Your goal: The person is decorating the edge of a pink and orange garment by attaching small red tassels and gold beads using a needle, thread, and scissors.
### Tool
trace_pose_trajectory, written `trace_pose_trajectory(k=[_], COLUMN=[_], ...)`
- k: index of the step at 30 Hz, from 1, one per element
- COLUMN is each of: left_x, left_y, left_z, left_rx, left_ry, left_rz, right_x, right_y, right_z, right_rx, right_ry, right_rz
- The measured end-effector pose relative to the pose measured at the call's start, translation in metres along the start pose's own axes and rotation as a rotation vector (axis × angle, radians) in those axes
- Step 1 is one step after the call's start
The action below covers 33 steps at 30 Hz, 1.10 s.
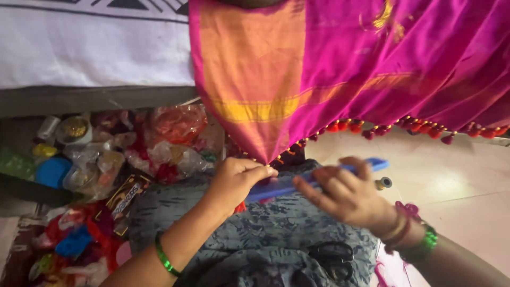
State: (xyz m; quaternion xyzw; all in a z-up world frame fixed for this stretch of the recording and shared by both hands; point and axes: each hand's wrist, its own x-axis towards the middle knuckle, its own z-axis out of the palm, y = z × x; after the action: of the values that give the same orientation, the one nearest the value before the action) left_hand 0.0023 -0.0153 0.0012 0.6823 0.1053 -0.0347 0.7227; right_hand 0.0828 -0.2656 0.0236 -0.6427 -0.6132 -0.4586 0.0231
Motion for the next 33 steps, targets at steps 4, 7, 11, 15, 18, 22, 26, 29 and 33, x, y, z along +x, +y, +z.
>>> trace_pose_trajectory(k=[4, 7, 11, 15, 18, 22, 26, 29, 33], left_x=[0.002, -0.001, -0.013, -0.017, -0.017, -0.012, -0.014, -0.013, -0.012], left_y=[-0.009, -0.001, -0.002, -0.001, 0.001, -0.021, -0.024, -0.026, -0.024], left_z=[-0.010, -0.012, -0.011, -0.012, -0.006, -0.007, -0.001, 0.004, 0.004], left_rx=[-0.174, -0.129, 0.127, 0.193, 0.244, 0.126, 0.026, -0.088, -0.152], left_ry=[-0.058, -0.007, -0.051, -0.145, -0.105, -0.102, -0.161, -0.202, -0.181], left_rz=[0.088, 0.058, 0.277, 0.630, 0.688, 0.254, 0.424, 0.328, 0.261], right_x=[-0.014, -0.013, -0.022, -0.020, -0.023, -0.036, -0.048, -0.049, -0.045], right_y=[-0.026, -0.026, -0.026, -0.039, -0.048, -0.041, -0.034, -0.031, -0.025], right_z=[-0.005, -0.019, -0.015, -0.008, 0.006, 0.008, 0.008, 0.005, -0.001], right_rx=[0.172, 0.354, 0.891, 1.237, 1.307, 1.647, 1.687, 1.628, 1.435], right_ry=[-0.044, -0.149, 0.061, 0.225, 0.439, 0.549, 0.426, 0.375, 0.160], right_rz=[-0.084, -0.228, 0.352, 1.155, 1.186, 0.961, 0.860, 0.862, 1.103])
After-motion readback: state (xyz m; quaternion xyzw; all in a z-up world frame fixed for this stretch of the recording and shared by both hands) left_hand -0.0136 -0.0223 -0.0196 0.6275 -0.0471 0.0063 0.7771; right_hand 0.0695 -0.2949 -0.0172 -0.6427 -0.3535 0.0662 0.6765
